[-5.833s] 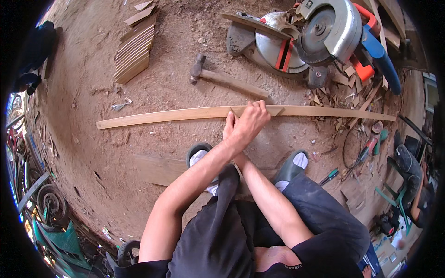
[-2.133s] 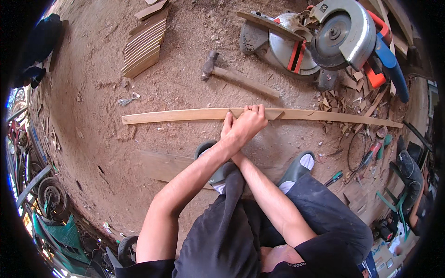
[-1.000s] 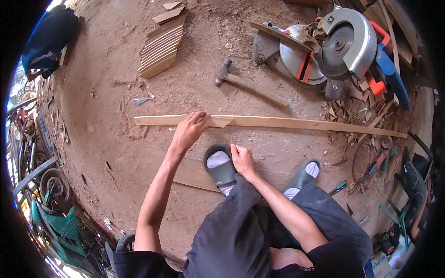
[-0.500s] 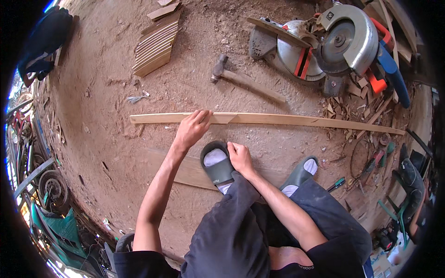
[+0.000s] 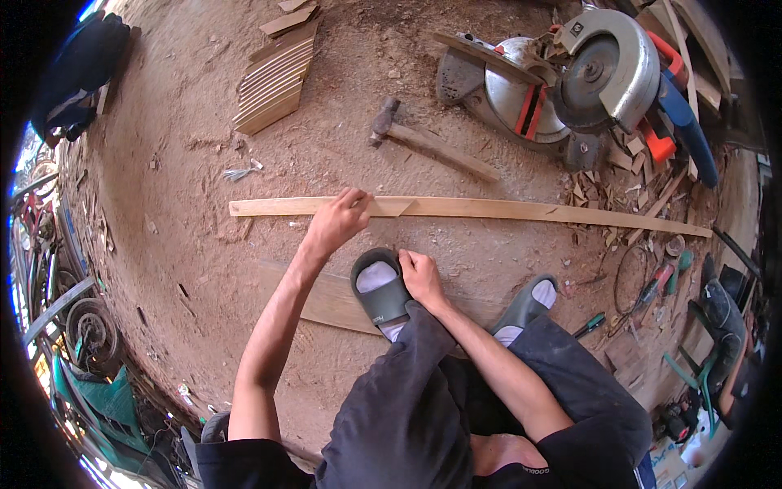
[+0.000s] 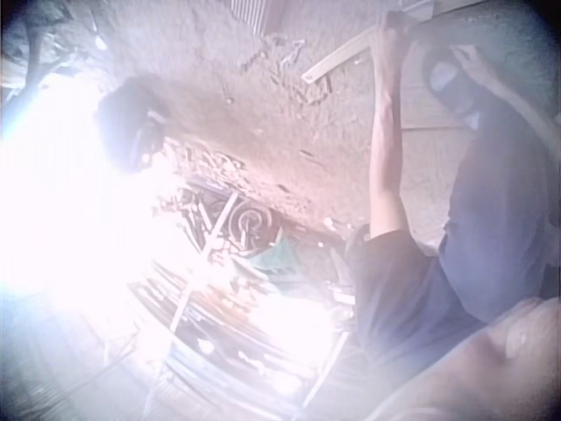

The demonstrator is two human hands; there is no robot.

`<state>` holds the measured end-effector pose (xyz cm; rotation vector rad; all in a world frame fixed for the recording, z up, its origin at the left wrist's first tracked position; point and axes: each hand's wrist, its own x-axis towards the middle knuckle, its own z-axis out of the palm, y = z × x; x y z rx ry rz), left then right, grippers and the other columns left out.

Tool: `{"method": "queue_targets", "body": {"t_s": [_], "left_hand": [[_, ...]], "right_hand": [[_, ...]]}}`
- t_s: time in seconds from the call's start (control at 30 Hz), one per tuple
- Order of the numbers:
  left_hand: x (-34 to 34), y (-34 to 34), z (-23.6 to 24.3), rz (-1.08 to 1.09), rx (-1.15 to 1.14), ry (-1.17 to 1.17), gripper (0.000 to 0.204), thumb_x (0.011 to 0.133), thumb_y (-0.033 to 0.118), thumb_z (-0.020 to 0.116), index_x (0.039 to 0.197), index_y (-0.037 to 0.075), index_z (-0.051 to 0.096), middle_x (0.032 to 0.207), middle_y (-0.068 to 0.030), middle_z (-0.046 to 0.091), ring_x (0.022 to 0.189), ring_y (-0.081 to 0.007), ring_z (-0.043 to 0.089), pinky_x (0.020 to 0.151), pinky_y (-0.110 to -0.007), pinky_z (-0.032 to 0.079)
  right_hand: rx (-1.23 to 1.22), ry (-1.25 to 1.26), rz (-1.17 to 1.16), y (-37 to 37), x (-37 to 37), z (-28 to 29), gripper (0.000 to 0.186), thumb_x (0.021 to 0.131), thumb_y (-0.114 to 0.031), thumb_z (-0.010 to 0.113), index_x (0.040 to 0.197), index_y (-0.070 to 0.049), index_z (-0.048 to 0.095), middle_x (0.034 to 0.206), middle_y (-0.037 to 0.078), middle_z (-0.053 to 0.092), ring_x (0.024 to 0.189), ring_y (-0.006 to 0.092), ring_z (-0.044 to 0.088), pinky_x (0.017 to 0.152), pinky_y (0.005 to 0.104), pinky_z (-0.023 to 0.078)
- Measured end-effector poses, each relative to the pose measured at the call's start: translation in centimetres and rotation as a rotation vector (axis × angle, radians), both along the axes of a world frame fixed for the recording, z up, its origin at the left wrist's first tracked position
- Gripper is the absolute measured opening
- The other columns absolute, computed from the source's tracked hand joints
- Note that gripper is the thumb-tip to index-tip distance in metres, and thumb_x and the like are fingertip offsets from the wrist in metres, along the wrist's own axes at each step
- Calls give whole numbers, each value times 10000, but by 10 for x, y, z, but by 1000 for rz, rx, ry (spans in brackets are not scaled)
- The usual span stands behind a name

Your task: The person uses pliers to remove nails from a thin piece of wood trim, then uses a pencil to mark cut lines on the wood surface while working on the ground in a workshop.

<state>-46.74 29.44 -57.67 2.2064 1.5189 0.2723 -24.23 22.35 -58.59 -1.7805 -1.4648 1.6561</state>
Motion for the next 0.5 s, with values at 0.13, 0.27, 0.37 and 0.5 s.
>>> {"method": "queue_targets", "body": {"t_s": [0.13,0.27,0.37,0.5], "left_hand": [[-4,-2,0,32,-26,-72,425,784,137,682,1193,27,649,1075,-90,621,998,-255,632,815,-376,561],[-7,-4,0,41,-33,-88,444,785,146,702,1208,24,646,1100,-100,626,1011,-269,632,837,-384,557],[-7,-3,0,12,4,-80,449,784,158,717,1205,22,645,1106,-102,623,1009,-278,633,841,-387,556],[-8,-5,-4,-48,67,-23,431,790,173,699,1187,16,642,1121,-100,618,1019,-278,636,843,-384,560]], "right_hand": [[2,-1,17,0,1,-1,381,993,-301,515,860,30,646,789,279,612,812,465,634,628,496,463],[39,6,-3,-2,2,-3,381,993,-303,518,863,31,647,795,281,613,816,466,634,628,496,464],[39,-3,2,-3,4,-5,380,994,-304,521,868,31,650,801,280,615,820,464,638,631,495,465],[17,-9,28,-2,4,-2,370,992,-301,525,876,25,659,805,276,622,819,456,647,636,488,473]]}}
